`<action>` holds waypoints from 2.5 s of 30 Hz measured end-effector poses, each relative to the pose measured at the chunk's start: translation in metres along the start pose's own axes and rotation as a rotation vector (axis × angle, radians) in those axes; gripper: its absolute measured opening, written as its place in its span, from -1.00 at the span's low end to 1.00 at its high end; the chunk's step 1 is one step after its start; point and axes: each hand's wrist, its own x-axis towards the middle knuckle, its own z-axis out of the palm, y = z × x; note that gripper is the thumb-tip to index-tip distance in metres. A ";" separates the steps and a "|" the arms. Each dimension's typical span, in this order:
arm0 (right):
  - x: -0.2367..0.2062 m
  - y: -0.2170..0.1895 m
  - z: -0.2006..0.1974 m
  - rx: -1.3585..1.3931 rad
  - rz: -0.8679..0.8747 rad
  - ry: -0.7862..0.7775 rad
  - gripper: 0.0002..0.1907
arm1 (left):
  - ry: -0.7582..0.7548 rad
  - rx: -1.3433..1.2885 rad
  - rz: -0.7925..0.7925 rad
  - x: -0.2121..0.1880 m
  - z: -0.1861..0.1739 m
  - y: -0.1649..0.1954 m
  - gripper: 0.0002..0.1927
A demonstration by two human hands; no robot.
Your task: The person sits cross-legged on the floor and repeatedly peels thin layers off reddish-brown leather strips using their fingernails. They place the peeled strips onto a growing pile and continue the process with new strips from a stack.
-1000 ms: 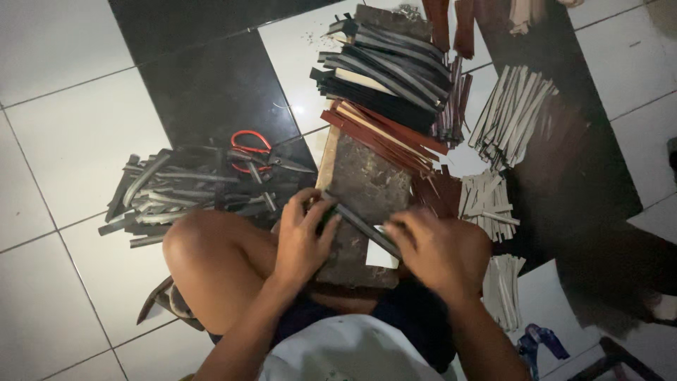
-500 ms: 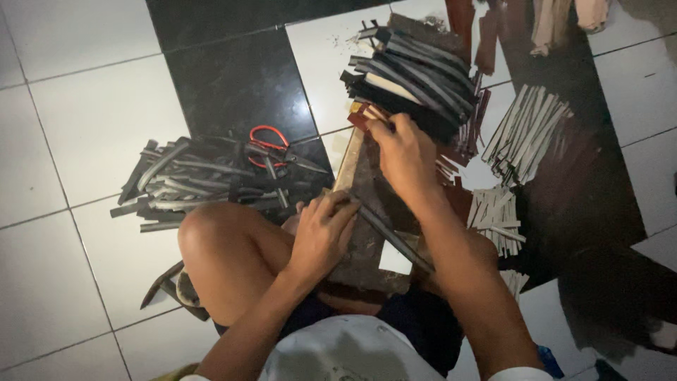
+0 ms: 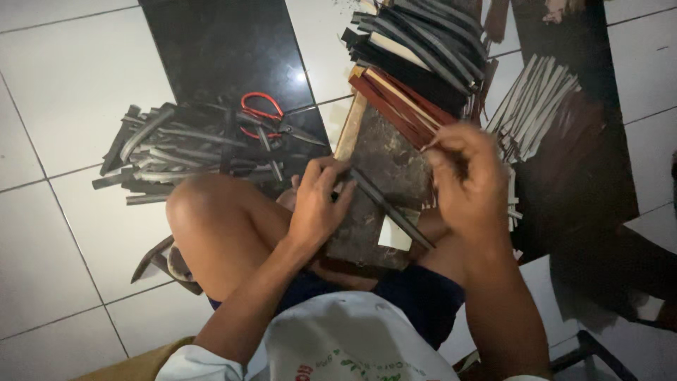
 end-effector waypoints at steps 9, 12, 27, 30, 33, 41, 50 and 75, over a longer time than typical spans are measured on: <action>-0.042 0.021 0.052 0.021 0.018 -0.317 -0.82 | -0.023 -0.134 -0.111 0.000 -0.002 -0.014 -0.78; -0.039 0.025 0.061 0.043 0.199 -0.298 -0.76 | -0.041 -0.168 -0.188 0.002 -0.001 -0.016 -0.83; -0.017 0.038 0.082 0.007 0.389 -0.248 -0.78 | -0.099 -0.300 -0.275 0.015 -0.009 -0.023 -0.87; -0.013 0.032 0.084 0.005 0.383 -0.252 -0.79 | -0.088 -0.227 -0.225 0.018 -0.008 -0.023 -0.84; -0.013 0.026 0.085 -0.052 0.401 -0.231 -0.76 | -0.119 -0.207 -0.260 0.021 -0.007 -0.024 -0.81; -0.012 0.027 0.084 -0.081 0.337 -0.248 -0.73 | -0.077 -0.181 -0.382 0.023 0.001 -0.018 -0.77; -0.044 0.036 0.048 -0.080 0.543 -0.310 -0.76 | -0.158 -0.162 -0.359 0.027 0.002 -0.025 -0.76; -0.052 0.041 0.036 -0.155 0.471 -0.280 -0.79 | -0.360 0.340 0.412 0.016 -0.014 -0.003 -0.62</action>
